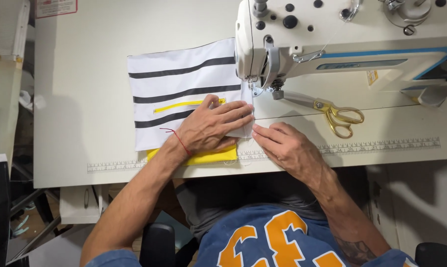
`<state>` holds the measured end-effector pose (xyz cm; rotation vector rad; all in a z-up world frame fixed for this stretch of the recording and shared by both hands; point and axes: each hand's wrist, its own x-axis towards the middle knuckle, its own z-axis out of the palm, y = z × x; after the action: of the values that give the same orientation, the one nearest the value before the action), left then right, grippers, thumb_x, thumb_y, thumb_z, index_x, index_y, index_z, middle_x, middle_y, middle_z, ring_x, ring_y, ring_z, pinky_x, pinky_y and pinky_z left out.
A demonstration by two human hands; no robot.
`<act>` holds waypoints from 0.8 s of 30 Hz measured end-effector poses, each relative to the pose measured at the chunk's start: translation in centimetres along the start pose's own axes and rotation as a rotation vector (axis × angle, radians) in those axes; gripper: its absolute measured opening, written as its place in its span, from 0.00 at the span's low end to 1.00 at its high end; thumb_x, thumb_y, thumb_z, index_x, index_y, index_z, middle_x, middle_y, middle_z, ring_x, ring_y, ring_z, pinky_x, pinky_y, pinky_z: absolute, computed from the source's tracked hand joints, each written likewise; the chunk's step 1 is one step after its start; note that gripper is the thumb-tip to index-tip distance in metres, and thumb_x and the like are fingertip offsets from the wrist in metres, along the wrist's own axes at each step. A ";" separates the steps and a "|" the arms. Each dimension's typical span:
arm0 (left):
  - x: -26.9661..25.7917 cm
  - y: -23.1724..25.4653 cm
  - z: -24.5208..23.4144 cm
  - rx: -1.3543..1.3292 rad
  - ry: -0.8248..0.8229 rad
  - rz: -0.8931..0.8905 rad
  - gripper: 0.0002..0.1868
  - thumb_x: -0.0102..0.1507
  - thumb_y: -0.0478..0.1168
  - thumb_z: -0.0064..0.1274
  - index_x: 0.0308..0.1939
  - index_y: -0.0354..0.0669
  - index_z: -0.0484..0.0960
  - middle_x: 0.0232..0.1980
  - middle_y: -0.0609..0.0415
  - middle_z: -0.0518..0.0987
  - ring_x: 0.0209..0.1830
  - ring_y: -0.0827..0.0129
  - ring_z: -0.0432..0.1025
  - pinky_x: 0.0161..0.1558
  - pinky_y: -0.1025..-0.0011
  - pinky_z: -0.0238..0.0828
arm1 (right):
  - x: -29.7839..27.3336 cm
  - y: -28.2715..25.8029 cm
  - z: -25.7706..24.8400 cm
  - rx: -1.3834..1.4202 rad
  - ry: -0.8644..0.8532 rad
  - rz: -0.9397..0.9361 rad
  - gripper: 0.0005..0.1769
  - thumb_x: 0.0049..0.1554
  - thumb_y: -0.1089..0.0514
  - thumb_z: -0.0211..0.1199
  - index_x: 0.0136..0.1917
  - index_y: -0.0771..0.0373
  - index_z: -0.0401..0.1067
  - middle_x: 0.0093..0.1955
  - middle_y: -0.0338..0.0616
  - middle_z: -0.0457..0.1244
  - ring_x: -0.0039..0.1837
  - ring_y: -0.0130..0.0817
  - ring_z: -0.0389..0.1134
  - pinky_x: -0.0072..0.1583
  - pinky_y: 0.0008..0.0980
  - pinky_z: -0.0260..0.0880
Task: Sewing fabric pieces together using an industrial sewing machine and trimming excess thread with scissors
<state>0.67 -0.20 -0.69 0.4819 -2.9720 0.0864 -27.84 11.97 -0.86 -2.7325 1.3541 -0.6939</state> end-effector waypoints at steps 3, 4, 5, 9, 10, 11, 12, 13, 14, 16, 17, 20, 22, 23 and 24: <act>0.1 -0.1 -0.3 -0.002 -0.012 -0.008 0.36 0.76 0.64 0.42 0.89 0.66 0.70 0.89 0.54 0.75 0.90 0.67 0.65 0.75 0.49 0.60 | 0.0 0.1 0.1 -0.032 0.025 -0.030 0.11 0.75 0.53 0.64 0.67 0.52 0.82 0.76 0.35 0.72 0.64 0.33 0.73 0.66 0.34 0.80; 0.1 -0.1 -0.1 -0.001 -0.010 -0.013 0.36 0.76 0.64 0.42 0.89 0.66 0.70 0.89 0.54 0.75 0.90 0.67 0.65 0.75 0.49 0.60 | 0.1 0.1 0.1 -0.032 0.024 -0.036 0.11 0.75 0.53 0.64 0.67 0.52 0.82 0.76 0.35 0.72 0.64 0.33 0.73 0.66 0.34 0.80; 0.1 -0.2 0.0 -0.005 -0.015 -0.009 0.36 0.76 0.64 0.42 0.89 0.66 0.70 0.90 0.54 0.74 0.91 0.67 0.64 0.77 0.46 0.59 | 0.1 0.0 0.1 -0.039 0.028 -0.040 0.11 0.74 0.53 0.64 0.67 0.52 0.82 0.76 0.35 0.72 0.63 0.34 0.73 0.65 0.34 0.80; 0.1 -0.5 0.0 -0.040 -0.004 0.001 0.36 0.77 0.66 0.39 0.88 0.66 0.71 0.91 0.55 0.73 0.92 0.66 0.63 0.81 0.41 0.56 | -0.2 0.2 0.6 -0.048 0.039 -0.040 0.11 0.73 0.53 0.65 0.67 0.52 0.82 0.75 0.35 0.73 0.62 0.34 0.73 0.65 0.34 0.80; 0.2 -0.6 0.1 -0.042 -0.004 -0.002 0.36 0.77 0.66 0.39 0.88 0.66 0.71 0.91 0.55 0.73 0.92 0.66 0.63 0.81 0.41 0.56 | 0.0 0.1 0.6 -0.047 0.036 -0.042 0.11 0.73 0.53 0.65 0.67 0.52 0.82 0.75 0.35 0.73 0.62 0.34 0.73 0.65 0.34 0.80; 0.3 -0.7 0.2 -0.052 0.005 -0.005 0.37 0.77 0.68 0.39 0.88 0.66 0.72 0.90 0.54 0.74 0.92 0.65 0.64 0.81 0.40 0.56 | 0.1 0.0 0.6 -0.037 0.036 -0.025 0.11 0.73 0.54 0.65 0.67 0.52 0.82 0.75 0.35 0.73 0.62 0.34 0.73 0.65 0.34 0.79; 0.4 -0.8 0.4 -0.062 0.013 -0.008 0.37 0.77 0.70 0.38 0.87 0.66 0.73 0.89 0.54 0.75 0.91 0.64 0.65 0.81 0.39 0.56 | 0.1 0.0 0.6 -0.028 0.036 -0.008 0.12 0.73 0.55 0.65 0.67 0.52 0.82 0.75 0.35 0.73 0.62 0.34 0.73 0.66 0.35 0.79; 0.5 -0.9 0.3 -0.067 0.012 -0.011 0.37 0.77 0.70 0.38 0.87 0.66 0.73 0.89 0.54 0.75 0.91 0.64 0.65 0.81 0.39 0.56 | 0.2 0.0 0.8 -0.024 0.031 -0.008 0.12 0.73 0.55 0.65 0.67 0.52 0.82 0.75 0.35 0.73 0.62 0.34 0.73 0.66 0.35 0.79; 0.6 -1.0 0.2 -0.084 0.012 -0.016 0.38 0.77 0.71 0.38 0.87 0.65 0.74 0.88 0.54 0.76 0.91 0.63 0.65 0.81 0.38 0.56 | 0.3 0.0 0.9 -0.026 0.032 0.002 0.12 0.73 0.54 0.65 0.67 0.52 0.82 0.75 0.34 0.73 0.63 0.34 0.73 0.66 0.35 0.79; 0.8 -1.4 0.3 -0.105 0.011 -0.012 0.39 0.76 0.72 0.37 0.87 0.65 0.75 0.88 0.53 0.77 0.91 0.63 0.66 0.82 0.37 0.56 | 0.5 0.1 1.2 -0.030 0.033 0.020 0.12 0.74 0.53 0.65 0.68 0.51 0.83 0.75 0.33 0.73 0.63 0.33 0.74 0.66 0.35 0.79; 0.9 -1.6 0.4 -0.097 0.011 -0.009 0.40 0.76 0.73 0.37 0.87 0.65 0.74 0.87 0.53 0.77 0.91 0.63 0.65 0.82 0.37 0.55 | 0.6 0.2 1.4 -0.014 0.033 0.024 0.12 0.74 0.53 0.65 0.67 0.51 0.83 0.75 0.33 0.73 0.64 0.33 0.74 0.66 0.34 0.79; 1.2 -2.4 0.4 -0.108 0.007 -0.005 0.41 0.76 0.75 0.37 0.87 0.66 0.75 0.87 0.53 0.78 0.91 0.62 0.65 0.82 0.35 0.56 | 0.9 0.6 1.4 -0.003 0.027 0.030 0.11 0.74 0.54 0.65 0.67 0.52 0.82 0.75 0.33 0.73 0.65 0.32 0.74 0.66 0.34 0.79; 1.3 -3.0 0.2 -0.128 0.002 -0.005 0.42 0.75 0.76 0.37 0.87 0.65 0.75 0.87 0.53 0.78 0.91 0.61 0.66 0.82 0.34 0.57 | 1.2 0.7 1.3 -0.004 0.020 0.032 0.11 0.74 0.54 0.65 0.67 0.52 0.82 0.74 0.33 0.73 0.65 0.32 0.74 0.66 0.34 0.79; 1.3 -3.2 0.0 -0.110 0.005 0.008 0.42 0.76 0.76 0.36 0.86 0.65 0.76 0.86 0.52 0.78 0.90 0.62 0.66 0.81 0.33 0.57 | 1.3 0.7 1.2 -0.003 0.008 0.041 0.11 0.73 0.54 0.65 0.67 0.51 0.82 0.74 0.32 0.73 0.65 0.32 0.74 0.65 0.34 0.79; 1.4 -3.5 -0.2 -0.092 0.009 0.020 0.42 0.76 0.76 0.35 0.85 0.64 0.77 0.85 0.52 0.79 0.90 0.62 0.66 0.81 0.33 0.58 | 1.4 0.7 1.1 -0.001 -0.004 0.049 0.11 0.73 0.54 0.66 0.67 0.51 0.83 0.74 0.31 0.73 0.64 0.31 0.74 0.64 0.33 0.79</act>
<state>0.43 -3.90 -0.21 0.4391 -2.9559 -0.0465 -27.22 10.21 -1.42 -2.6901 1.4163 -0.6848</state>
